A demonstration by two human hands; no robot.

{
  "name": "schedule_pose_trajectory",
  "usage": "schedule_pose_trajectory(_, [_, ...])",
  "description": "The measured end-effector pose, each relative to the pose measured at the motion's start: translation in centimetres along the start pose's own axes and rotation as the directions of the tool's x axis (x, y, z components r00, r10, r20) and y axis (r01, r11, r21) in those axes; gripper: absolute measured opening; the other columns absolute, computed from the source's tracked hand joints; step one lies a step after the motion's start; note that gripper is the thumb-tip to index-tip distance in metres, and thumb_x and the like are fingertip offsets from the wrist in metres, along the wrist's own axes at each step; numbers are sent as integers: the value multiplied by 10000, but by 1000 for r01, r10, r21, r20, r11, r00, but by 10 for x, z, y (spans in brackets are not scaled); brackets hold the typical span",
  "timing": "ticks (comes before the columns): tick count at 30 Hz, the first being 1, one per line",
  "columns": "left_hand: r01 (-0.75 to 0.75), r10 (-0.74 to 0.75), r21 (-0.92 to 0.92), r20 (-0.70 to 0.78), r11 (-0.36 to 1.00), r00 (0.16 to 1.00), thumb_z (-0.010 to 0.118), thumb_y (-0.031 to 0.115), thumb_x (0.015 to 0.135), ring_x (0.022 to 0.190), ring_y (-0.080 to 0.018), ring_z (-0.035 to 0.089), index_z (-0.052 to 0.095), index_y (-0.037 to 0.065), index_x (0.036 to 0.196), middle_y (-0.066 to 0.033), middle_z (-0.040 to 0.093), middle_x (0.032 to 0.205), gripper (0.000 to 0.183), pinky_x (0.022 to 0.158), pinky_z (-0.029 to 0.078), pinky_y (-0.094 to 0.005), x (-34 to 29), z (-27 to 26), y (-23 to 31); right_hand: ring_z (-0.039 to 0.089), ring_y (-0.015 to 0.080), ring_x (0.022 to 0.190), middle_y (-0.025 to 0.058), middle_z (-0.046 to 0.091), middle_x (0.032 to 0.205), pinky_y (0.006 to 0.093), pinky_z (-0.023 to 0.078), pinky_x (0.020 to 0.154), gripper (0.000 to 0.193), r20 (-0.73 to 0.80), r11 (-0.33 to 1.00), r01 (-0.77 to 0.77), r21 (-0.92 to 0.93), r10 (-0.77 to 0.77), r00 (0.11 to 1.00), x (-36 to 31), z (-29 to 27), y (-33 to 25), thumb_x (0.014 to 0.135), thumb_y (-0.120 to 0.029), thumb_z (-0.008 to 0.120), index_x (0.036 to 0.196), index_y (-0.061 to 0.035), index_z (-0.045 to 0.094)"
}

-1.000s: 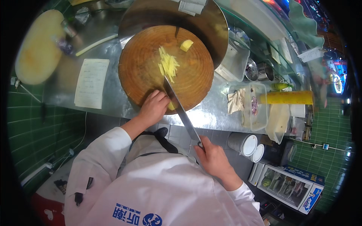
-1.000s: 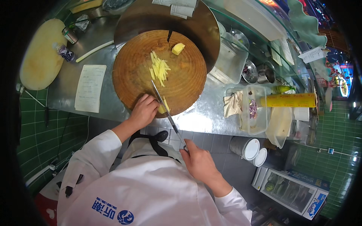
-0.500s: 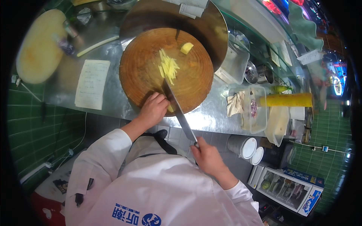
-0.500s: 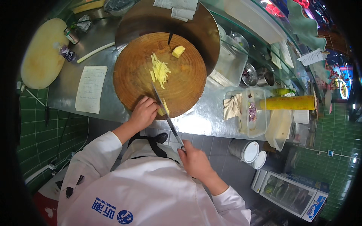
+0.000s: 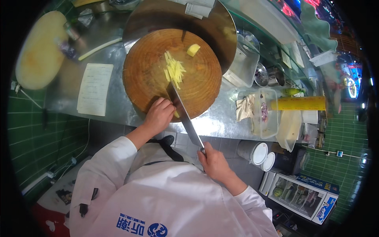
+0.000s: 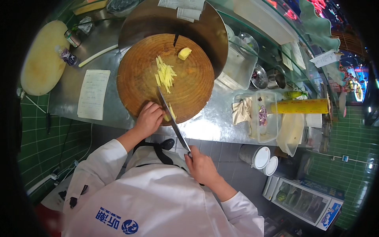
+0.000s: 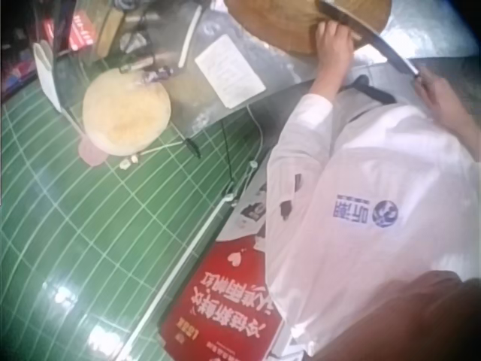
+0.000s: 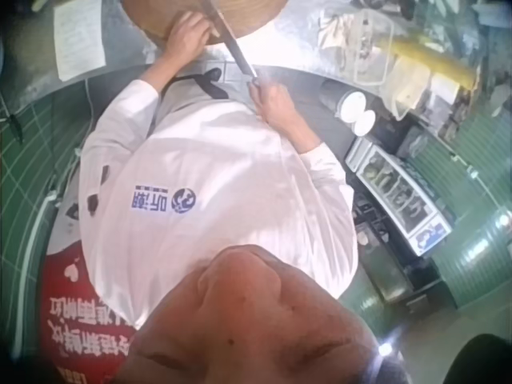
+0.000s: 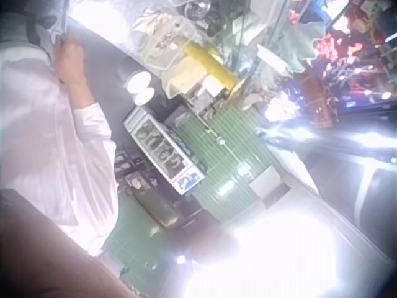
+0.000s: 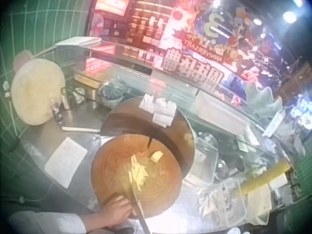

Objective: The person slices a yellow vegetable into thin strips on a round wooden cutting board using a large cleaver. The person holds the vegetable with the left hand and cuts with the right hand, then gathers the sliced pieces onto the blade.

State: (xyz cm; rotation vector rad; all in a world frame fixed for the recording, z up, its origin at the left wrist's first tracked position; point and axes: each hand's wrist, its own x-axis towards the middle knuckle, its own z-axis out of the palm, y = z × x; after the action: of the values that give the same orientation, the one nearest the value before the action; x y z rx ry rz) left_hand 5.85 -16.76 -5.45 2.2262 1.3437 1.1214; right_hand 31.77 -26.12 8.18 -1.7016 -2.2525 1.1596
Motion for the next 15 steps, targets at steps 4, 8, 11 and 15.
schedule_pose_trajectory(4, [-50,50,-9,42,999,998,730,18,830,977,-331,605,695,22,929,-118,629,985,105,891,524,-413,-3,-9,-12,660,512,706,251,684,744,600,509,633,257,-4,999,-10,31,11,1000,6,7,8,1043,-178,615,1198,1,514])
schedule_pose_trajectory(8, [-64,54,60,152,996,987,709,32,857,983,-318,610,716,25,959,-105,636,985,102,900,525,-402,0,-16,-14,658,518,711,259,690,753,605,518,647,279,11,1000,-15,-20,15,1000,7,1,0,1045,-196,613,1217,3,521])
schedule_pose_trajectory(11, [-52,31,97,211,994,977,695,49,873,991,-324,611,726,25,984,-106,638,989,118,919,524,-406,1,-16,-16,668,510,723,252,702,772,594,529,656,310,8,998,-15,-62,15,1000,9,-9,-11,1040,-207,621,1247,6,532])
schedule_pose_trajectory(15, [-59,33,130,195,990,980,690,55,873,1020,-319,620,743,27,1003,-101,669,1015,143,953,523,-409,0,-13,-16,690,488,751,249,723,838,578,538,661,328,31,997,-16,-71,18,999,2,-27,-30,1030,-202,632,1270,3,544])
